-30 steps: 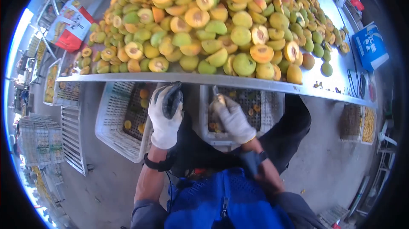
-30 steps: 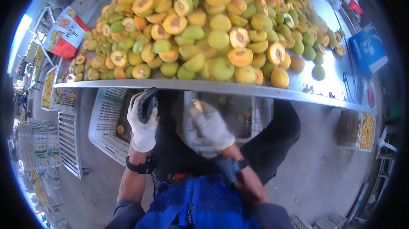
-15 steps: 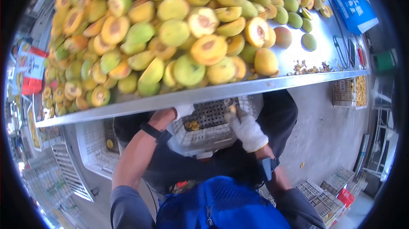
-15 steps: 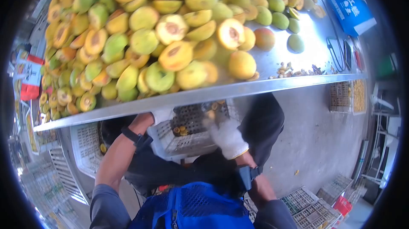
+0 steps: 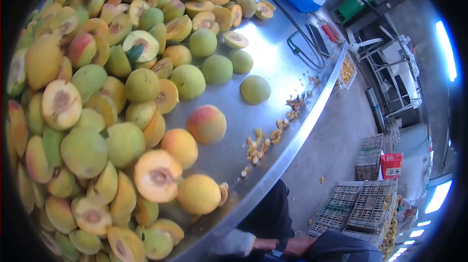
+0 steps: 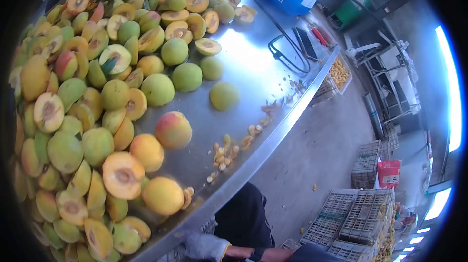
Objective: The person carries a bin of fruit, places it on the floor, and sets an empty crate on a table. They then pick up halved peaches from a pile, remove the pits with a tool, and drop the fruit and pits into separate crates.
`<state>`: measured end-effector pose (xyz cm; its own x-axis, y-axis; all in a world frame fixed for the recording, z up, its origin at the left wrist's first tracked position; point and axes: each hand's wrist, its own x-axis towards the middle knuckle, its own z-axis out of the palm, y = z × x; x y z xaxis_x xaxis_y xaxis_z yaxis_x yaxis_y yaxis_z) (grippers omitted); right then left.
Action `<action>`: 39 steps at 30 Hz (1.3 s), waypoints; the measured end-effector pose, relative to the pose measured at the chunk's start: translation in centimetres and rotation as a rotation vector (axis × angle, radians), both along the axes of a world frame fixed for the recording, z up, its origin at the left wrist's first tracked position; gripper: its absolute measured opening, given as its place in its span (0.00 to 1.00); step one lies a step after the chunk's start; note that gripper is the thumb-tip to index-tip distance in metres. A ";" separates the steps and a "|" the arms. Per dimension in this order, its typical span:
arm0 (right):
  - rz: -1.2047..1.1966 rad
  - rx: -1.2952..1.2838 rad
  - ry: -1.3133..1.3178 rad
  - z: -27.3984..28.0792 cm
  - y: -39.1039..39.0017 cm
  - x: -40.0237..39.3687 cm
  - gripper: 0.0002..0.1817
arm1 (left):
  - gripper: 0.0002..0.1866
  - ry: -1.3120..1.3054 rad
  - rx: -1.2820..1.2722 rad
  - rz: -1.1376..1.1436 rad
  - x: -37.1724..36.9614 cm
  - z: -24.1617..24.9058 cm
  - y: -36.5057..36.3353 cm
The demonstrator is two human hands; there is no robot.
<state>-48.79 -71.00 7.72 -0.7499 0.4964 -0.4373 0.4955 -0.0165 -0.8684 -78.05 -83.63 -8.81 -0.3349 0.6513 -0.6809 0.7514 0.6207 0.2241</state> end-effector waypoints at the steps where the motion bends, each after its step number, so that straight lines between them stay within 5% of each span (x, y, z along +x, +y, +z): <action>1: -0.016 -0.003 0.005 -0.3 0.1 0.0 0.24 | 0.24 -0.004 0.010 0.028 0.1 0.6 0.0; 17: -0.080 0.078 0.179 -0.5 -2.7 0.5 0.24 | 0.21 -0.180 0.402 0.326 6.9 11.3 1.9; 20: 0.096 -0.113 -0.080 -0.8 -2.4 0.0 0.27 | 0.21 -0.216 0.516 0.364 8.3 13.3 2.1; 22: -0.112 0.070 0.023 0.5 -3.0 0.0 0.26 | 0.20 -0.241 0.593 0.385 9.3 15.0 1.7; 30: -0.171 0.105 -0.012 3.1 -4.8 1.4 0.29 | 0.19 -0.417 0.843 0.499 13.6 20.0 -0.3; 37: -0.314 0.055 0.228 7.7 -9.7 -0.9 0.27 | 0.18 -0.989 1.058 0.893 16.1 22.6 -6.5; 39: -0.243 0.076 0.365 7.6 -10.9 -1.8 0.23 | 0.20 -0.631 1.097 0.785 16.4 22.4 -7.8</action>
